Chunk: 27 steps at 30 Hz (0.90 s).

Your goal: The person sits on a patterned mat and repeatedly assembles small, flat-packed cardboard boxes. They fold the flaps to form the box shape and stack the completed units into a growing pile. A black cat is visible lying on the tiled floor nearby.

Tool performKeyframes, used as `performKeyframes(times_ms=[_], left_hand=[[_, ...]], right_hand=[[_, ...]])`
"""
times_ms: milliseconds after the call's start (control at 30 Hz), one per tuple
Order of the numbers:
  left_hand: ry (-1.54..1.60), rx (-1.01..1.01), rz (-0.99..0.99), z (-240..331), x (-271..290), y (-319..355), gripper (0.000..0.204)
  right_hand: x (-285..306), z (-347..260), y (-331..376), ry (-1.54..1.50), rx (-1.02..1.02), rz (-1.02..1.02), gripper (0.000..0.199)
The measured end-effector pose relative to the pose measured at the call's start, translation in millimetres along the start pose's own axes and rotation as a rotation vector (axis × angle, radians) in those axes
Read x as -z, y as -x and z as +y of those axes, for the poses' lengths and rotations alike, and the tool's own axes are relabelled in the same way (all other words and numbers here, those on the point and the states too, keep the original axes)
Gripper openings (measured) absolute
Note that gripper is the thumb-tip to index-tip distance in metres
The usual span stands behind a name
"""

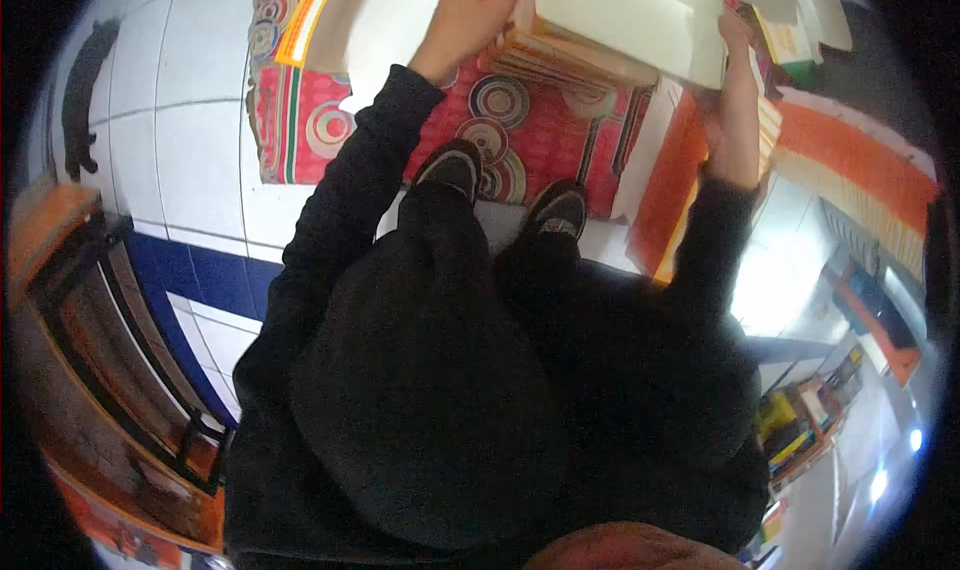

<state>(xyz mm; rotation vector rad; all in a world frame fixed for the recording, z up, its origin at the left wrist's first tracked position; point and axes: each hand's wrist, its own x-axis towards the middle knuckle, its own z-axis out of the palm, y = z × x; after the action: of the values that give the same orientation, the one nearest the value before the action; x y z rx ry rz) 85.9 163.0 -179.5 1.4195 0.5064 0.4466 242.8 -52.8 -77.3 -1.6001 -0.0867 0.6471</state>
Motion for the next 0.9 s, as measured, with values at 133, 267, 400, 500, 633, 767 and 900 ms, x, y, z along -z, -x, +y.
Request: performKeyframes(times_ms=[133,267,400,500,633,767,900], left_hand=[[-0.216,0.057,-0.055,8.8,9.8,-34.6,0.029],[-0.154,0.234,-0.120,16.8,7.5,-58.8,0.030],[-0.202,0.182,-0.099,14.5,18.2,-53.1,0.031],[-0.113,0.251,-0.108,21.8,7.5,-52.1,0.032],[-0.137,0.188,-0.129,16.4,11.4,-50.8,0.028],[-0.114,0.050,-0.105,-5.1,6.9,-30.1,0.027],[0.000,0.085,-0.121,-13.0,5.9,4.5,0.041]], right_hand=[[15.3,-3.7,-23.3,-0.127,0.046,0.077,0.052],[34.2,-13.3,-23.8,-0.266,0.010,0.016,0.051],[36.0,-3.8,-27.7,-0.311,-0.004,0.041,0.049],[46.0,-7.9,-21.5,-0.274,-0.036,0.129,0.048],[38.1,-3.9,-18.3,-0.248,0.013,0.167,0.045],[39.8,7.3,-21.6,-0.044,0.022,0.154,0.046],[7.1,24.3,-7.5,0.239,0.177,0.086,0.047]])
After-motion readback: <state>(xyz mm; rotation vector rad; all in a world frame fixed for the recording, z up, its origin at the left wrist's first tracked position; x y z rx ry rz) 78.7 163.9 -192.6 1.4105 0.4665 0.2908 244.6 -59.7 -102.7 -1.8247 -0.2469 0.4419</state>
